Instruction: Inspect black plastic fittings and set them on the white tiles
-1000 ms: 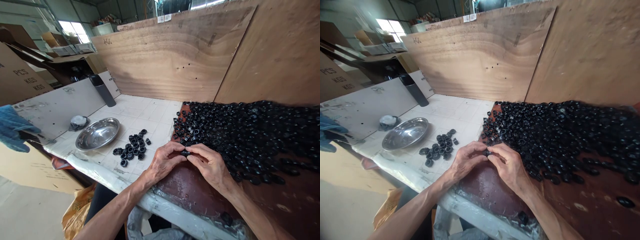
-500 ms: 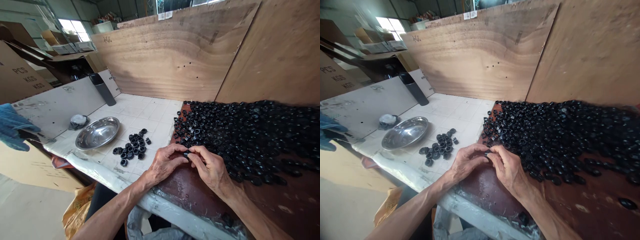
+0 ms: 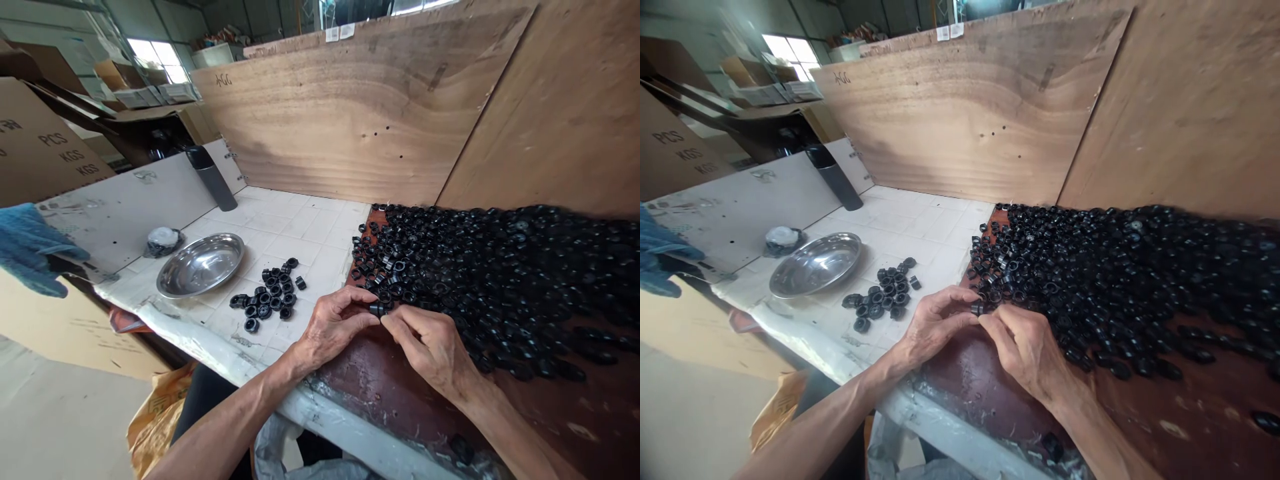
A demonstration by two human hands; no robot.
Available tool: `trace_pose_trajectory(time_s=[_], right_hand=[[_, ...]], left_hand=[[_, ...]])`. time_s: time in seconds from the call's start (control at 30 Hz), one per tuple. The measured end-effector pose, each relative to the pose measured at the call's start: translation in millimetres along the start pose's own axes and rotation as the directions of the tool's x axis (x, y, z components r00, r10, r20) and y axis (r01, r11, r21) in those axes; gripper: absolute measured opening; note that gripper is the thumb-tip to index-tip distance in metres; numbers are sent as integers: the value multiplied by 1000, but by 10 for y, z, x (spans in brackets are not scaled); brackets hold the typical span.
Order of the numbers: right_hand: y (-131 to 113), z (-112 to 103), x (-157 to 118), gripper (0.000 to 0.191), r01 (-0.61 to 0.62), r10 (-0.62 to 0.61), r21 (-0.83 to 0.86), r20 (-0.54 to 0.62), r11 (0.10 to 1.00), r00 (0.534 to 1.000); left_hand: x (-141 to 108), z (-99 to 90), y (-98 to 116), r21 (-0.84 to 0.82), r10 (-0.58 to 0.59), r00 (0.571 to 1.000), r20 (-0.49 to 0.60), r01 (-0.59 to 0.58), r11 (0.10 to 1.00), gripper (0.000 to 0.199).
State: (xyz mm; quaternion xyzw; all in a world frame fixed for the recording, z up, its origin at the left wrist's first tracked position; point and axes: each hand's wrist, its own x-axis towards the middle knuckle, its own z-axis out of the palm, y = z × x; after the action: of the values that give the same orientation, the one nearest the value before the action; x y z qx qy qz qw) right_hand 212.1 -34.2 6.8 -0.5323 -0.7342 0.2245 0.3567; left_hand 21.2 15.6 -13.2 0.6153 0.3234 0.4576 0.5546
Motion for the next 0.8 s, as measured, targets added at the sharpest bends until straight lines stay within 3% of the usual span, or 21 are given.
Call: trace_pose_trajectory(time_s=[0.07,0.17,0.27,0.4,0.5,0.6,0.8], right_hand=[[-11,-4,-8,38,8,-8,-2,-5,1000,1000],[-19,-4,-12,28,-16,20,62,-59,998,998],[-20,1,3,34,-15,17,56,-30,998,999],[-15,4,24,16,-12,20,106,-71,994,997],[-21,-2,24,15,-38,41,103,-27,994,999],[-30,-1,19,28,-76,79,74,-38,994,996],[-4,32,8,19,-45,52,97,-65,994,997]], left_hand=[[4,0,20,21,-9,1000,-18,9,1000,30],[7,-5,48,18,-28,999,-22,28,999,29],[6,-10,50,15,-29,999,-19,29,999,28],[-2,-10,21,-8,-32,999,16,32,999,28],[-9,-6,11,2,-27,998,55,27,1000,26],[-13,0,20,37,-8,998,59,6,999,26],[-14,6,43,1,-24,997,67,24,1000,27]])
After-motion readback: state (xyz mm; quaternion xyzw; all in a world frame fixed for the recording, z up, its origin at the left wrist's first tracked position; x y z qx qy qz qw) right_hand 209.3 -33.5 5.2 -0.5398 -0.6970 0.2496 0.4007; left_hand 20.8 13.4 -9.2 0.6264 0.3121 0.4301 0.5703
